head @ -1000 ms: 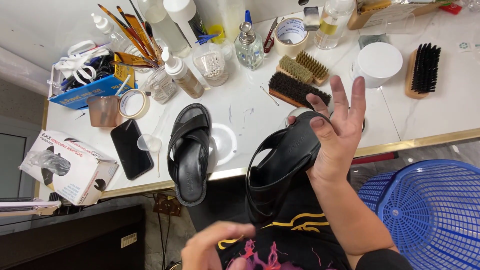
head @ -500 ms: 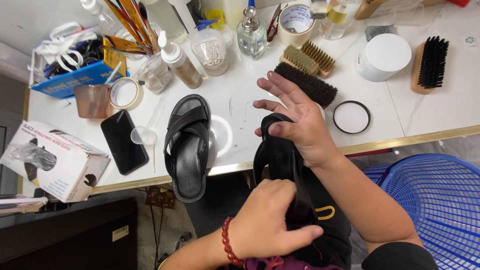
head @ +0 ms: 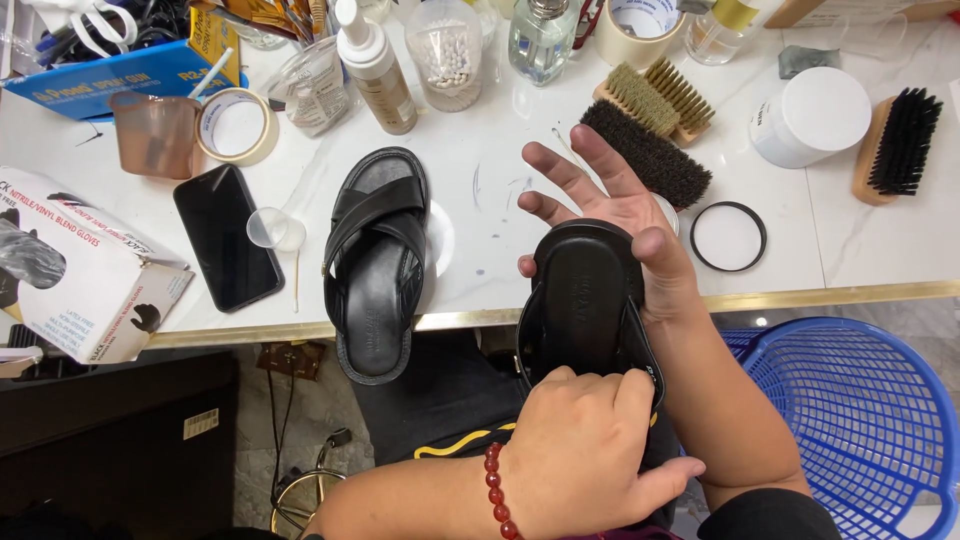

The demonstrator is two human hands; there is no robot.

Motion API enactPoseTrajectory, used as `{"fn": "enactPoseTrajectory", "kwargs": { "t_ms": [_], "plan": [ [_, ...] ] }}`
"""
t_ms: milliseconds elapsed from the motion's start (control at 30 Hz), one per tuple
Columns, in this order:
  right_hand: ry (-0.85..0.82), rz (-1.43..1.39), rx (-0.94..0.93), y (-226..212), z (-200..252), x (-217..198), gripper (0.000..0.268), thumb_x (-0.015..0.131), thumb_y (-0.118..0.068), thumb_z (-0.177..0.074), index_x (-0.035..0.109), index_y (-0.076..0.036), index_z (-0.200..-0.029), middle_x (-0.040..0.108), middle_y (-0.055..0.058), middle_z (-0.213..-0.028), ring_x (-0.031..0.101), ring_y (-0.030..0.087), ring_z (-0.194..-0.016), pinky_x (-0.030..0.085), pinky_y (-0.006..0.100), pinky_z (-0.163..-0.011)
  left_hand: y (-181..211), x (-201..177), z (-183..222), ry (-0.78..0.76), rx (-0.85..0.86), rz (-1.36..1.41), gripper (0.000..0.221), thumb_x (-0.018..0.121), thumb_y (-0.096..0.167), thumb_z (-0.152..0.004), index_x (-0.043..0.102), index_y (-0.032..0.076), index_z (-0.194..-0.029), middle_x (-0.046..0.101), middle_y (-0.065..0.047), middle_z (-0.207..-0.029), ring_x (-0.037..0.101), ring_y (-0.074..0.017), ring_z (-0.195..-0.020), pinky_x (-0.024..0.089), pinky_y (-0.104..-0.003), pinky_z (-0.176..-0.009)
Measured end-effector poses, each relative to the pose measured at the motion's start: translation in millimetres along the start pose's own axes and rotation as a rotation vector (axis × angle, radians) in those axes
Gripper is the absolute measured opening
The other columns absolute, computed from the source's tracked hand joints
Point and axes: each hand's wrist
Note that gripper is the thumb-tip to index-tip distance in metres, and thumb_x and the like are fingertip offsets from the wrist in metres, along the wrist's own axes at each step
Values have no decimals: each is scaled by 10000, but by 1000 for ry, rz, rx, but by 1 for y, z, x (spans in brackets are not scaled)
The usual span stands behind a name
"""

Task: Apply polishing cream to black leather sandals.

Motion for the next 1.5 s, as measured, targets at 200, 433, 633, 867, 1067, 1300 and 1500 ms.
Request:
{"fn": "enactPoseTrajectory", "kwargs": {
  "t_ms": [200,433,633,867,1067,1300,1500],
  "plan": [
    [35,198,-18,1,-8,3,969,725,-654,-876,344,-133,-1598,332,190,-1632,399,353,-1477,518,617,-1055,-20,-12,4,-26,-16,202,578,819,518,-799,550,13,-883,594,-112,-699,610,-284,-640,488,-377,-690],
    [120,953,-265,-17,51,-10,945,379,-767,-1054,322,-1,-1604,188,193,-1747,185,400,-1657,224,586,-1346,-37,-25,1,-48,-234,1195,742,903,443,-787,498,89,-1299,597,-36,-1070,572,-130,-986,476,-240,-922],
    [-66,1516,-151,-43,110,5,862,238,-736,-1042,624,-54,-1398,415,261,-1624,298,459,-1601,220,584,-1313,-66,12,18,178,126,829,498,692,471,-969,647,22,-1181,617,-131,-1220,567,-267,-1198,424,-362,-1070],
    [-154,1630,-129,-27,101,13,882,250,-747,-1020,629,-54,-1414,370,290,-1624,256,506,-1580,230,602,-1276,-71,26,15,298,251,552,605,408,467,-1099,608,-61,-1317,649,-212,-1323,568,-368,-1333,194,-575,-1299],
    [-213,1712,-254,-22,99,16,932,241,-799,-956,639,-86,-1407,366,262,-1616,238,488,-1562,213,661,-1257,-77,27,15,332,321,508,608,334,428,-1145,528,-86,-1406,527,-277,-1493,374,-523,-1523,200,-596,-1339],
    [-147,1847,-229,-22,97,20,960,188,-814,-915,668,-134,-1395,343,253,-1643,189,502,-1570,120,692,-1257,-85,39,24,317,283,530,607,327,470,-1139,581,-16,-1401,520,-263,-1530,406,-482,-1522,259,-557,-1256],
    [-174,1777,-205,-23,88,26,923,186,-800,-936,656,-135,-1371,316,268,-1626,172,512,-1551,93,708,-1224,-89,41,27,374,295,450,549,343,430,-1149,593,-8,-1367,553,-238,-1460,381,-483,-1503,171,-606,-1327]
  ]
}}
Point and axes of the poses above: each hand's wrist, its own z-axis away from the middle knuckle, its own x-axis out of the palm, y = z × x
